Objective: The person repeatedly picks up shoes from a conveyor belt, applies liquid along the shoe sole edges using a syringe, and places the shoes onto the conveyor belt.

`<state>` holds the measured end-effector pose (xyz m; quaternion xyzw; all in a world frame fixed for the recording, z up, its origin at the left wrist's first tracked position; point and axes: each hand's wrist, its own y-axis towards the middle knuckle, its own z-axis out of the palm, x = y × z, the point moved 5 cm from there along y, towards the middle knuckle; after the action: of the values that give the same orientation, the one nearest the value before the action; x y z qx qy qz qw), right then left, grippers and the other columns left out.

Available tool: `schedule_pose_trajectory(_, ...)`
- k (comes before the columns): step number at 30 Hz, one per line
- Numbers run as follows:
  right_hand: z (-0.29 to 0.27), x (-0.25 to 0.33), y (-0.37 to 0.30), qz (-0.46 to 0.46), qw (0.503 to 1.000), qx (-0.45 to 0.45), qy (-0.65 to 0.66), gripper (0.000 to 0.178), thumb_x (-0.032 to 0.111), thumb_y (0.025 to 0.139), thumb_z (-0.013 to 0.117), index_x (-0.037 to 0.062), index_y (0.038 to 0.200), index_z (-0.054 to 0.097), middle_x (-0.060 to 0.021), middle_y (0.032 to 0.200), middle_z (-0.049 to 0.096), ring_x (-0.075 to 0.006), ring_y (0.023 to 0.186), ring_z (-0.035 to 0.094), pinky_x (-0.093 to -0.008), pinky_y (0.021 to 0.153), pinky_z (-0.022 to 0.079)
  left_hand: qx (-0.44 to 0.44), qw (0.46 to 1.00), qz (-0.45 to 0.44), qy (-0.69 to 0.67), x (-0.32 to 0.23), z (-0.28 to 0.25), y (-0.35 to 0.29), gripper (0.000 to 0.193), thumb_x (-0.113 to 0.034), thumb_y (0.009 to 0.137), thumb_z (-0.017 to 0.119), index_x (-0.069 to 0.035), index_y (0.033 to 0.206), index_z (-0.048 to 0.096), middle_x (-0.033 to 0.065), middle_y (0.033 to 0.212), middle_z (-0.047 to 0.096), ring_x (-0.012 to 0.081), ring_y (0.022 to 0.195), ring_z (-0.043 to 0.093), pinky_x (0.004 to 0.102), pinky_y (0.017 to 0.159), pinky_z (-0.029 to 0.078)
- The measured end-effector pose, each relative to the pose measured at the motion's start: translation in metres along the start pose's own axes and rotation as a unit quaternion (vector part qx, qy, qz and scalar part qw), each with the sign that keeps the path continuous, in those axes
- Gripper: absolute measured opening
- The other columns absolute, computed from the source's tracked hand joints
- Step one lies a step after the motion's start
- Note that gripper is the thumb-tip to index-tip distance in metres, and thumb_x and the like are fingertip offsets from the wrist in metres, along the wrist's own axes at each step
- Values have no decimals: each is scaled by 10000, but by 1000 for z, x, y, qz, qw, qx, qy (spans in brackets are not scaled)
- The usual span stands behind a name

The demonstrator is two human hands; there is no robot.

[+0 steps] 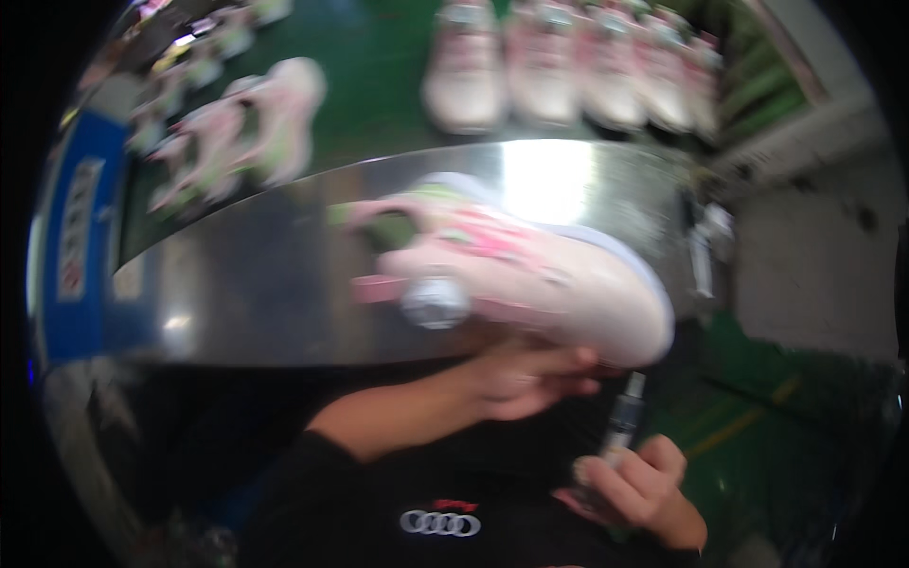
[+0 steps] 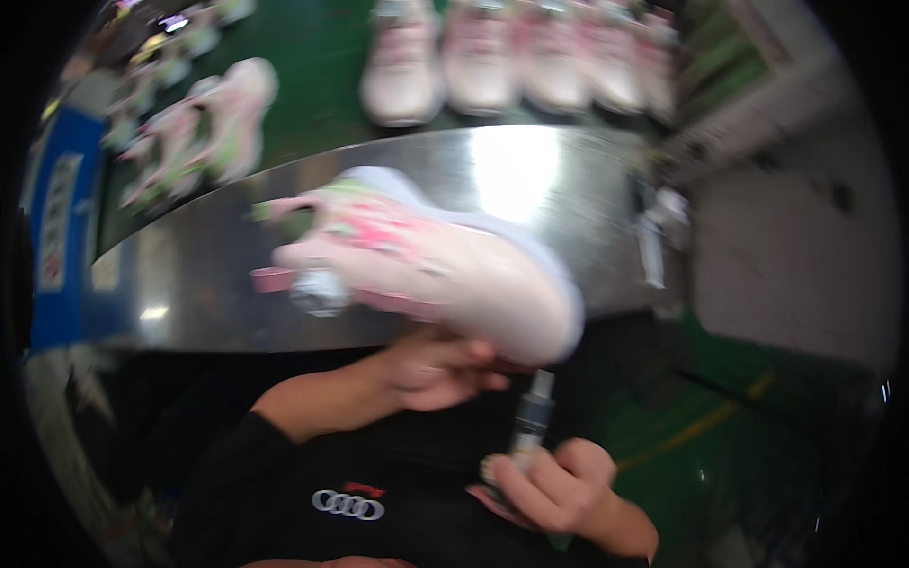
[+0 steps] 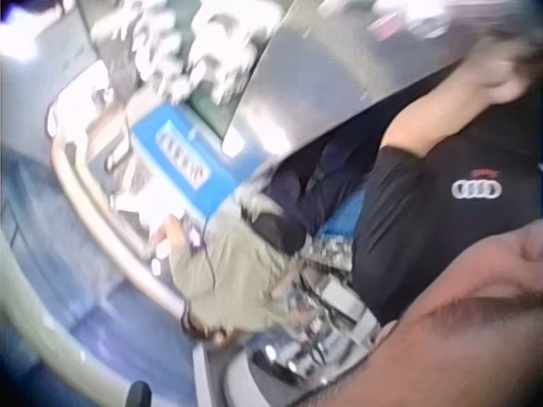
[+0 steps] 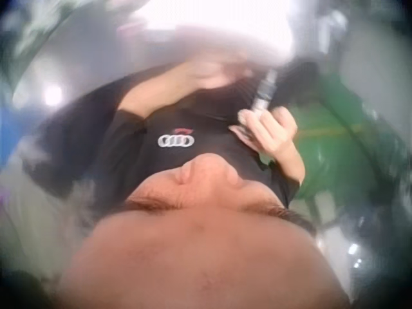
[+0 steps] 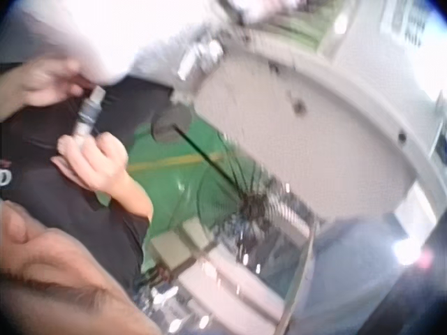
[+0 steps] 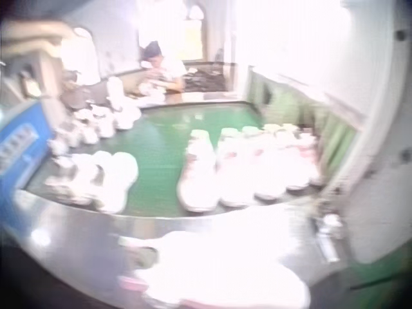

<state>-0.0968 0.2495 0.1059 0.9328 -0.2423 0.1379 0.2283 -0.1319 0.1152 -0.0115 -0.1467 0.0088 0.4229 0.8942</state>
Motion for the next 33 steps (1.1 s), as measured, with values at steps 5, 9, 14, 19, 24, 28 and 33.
schedule_pose_trajectory(5,-27,10,-10,0,999,-32,-21,444,297,668,786,15,957,603,-94,731,618,-239,590,511,-366,555,348,47,998,-46,-8,14,3,16,319,-64,826,652,-69,1131,558,58,1038,629,197,995,602,326,791,533)
schedule_pose_trajectory(9,2,-36,-29,42,995,-74,-45,501,330,667,781,26,1012,579,-99,792,596,-248,687,503,-358,625,369,-39,996,-70,-31,30,-35,-36,591,-3,780,664,-84,1303,403,82,1165,561,221,1054,568,381,895,483)
schedule_pose_trajectory(14,34,-109,-11,102,991,-83,-15,534,326,707,749,5,1076,534,-102,901,547,-271,874,443,-364,779,379,-95,994,39,-32,-6,-42,-111,828,46,660,661,-22,1382,261,145,1320,452,262,1230,455,402,1035,368)
schedule_pose_trajectory(19,56,-143,17,175,975,-124,60,463,248,624,796,41,985,592,-90,913,592,-265,835,451,-348,774,376,-188,956,166,154,-42,-49,-132,838,-77,629,719,28,1343,293,162,1258,486,248,1164,502,374,1007,389)
schedule_pose_trajectory(24,59,-149,32,156,972,-172,44,486,216,570,810,49,977,602,-76,897,608,-257,815,463,-342,741,395,-184,896,302,269,-144,-48,-116,638,-11,698,657,33,1273,384,163,1175,544,265,1068,568,391,931,462)
schedule_pose_trajectory(28,69,-139,42,148,973,-173,48,493,214,553,815,63,974,608,-67,895,624,-256,782,481,-339,723,409,-251,842,302,371,-248,-51,-83,419,-29,821,559,34,1215,432,166,1096,582,254,964,615,377,830,523)
schedule_pose_trajectory(33,54,-148,38,164,971,-173,11,471,247,573,815,70,963,617,-65,861,632,-262,752,510,-341,719,416,-261,840,276,388,-309,-47,28,313,-140,835,615,30,1087,541,115,971,624,216,844,621,342,748,513)
